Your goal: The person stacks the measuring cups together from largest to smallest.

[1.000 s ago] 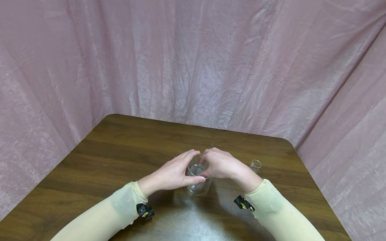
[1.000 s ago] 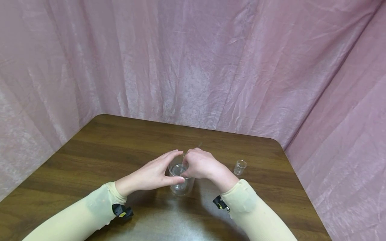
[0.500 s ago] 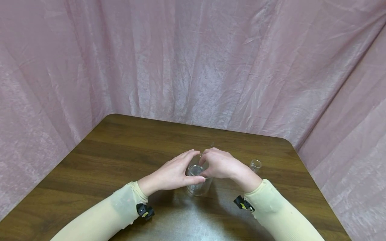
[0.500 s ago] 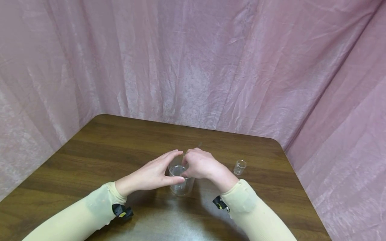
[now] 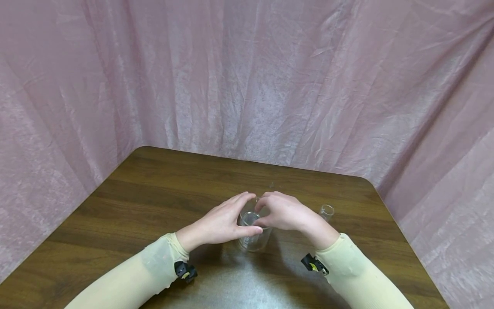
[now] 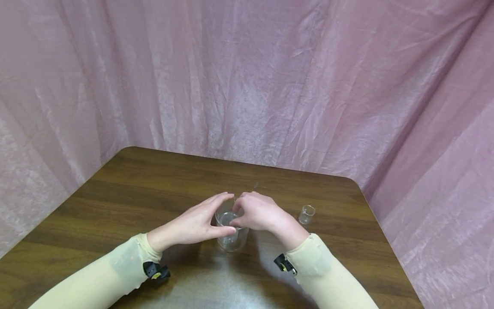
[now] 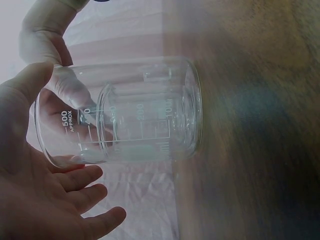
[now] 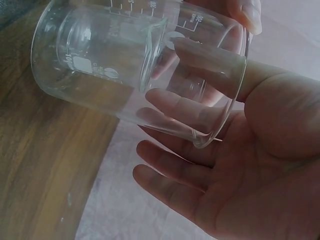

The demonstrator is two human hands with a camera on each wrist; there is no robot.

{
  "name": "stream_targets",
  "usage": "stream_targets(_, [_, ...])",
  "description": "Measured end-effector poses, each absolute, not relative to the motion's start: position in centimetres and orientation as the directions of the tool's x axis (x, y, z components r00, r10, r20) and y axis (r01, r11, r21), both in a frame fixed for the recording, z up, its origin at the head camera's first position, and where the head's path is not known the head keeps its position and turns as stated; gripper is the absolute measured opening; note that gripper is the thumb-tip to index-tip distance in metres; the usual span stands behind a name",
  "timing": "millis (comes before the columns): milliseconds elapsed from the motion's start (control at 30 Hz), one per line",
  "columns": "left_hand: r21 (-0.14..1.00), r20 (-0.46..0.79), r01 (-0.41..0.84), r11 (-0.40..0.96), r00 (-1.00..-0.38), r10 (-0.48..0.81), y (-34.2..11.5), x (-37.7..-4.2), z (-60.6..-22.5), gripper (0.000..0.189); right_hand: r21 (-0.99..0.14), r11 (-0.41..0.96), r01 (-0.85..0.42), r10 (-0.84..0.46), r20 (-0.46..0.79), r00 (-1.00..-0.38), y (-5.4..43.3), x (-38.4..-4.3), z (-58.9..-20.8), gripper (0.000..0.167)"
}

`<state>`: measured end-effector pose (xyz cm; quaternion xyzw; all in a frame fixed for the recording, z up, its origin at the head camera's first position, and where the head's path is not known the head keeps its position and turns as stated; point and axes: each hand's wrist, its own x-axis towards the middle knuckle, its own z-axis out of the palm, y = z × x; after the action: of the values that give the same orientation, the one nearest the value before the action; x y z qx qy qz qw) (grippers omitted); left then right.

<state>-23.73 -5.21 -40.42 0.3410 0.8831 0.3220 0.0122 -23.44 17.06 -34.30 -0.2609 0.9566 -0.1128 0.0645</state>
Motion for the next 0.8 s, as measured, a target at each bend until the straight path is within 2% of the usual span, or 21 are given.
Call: stream_targets(800, [0.582, 0.191, 0.585, 0.565, -0.773, 0.604, -5.3, -23.7, -40.4, 0.097, -0.307, 0.84, -0.448, -0.458, 0.044, -0.888, 18.3, -22.2, -34.1, 0.032])
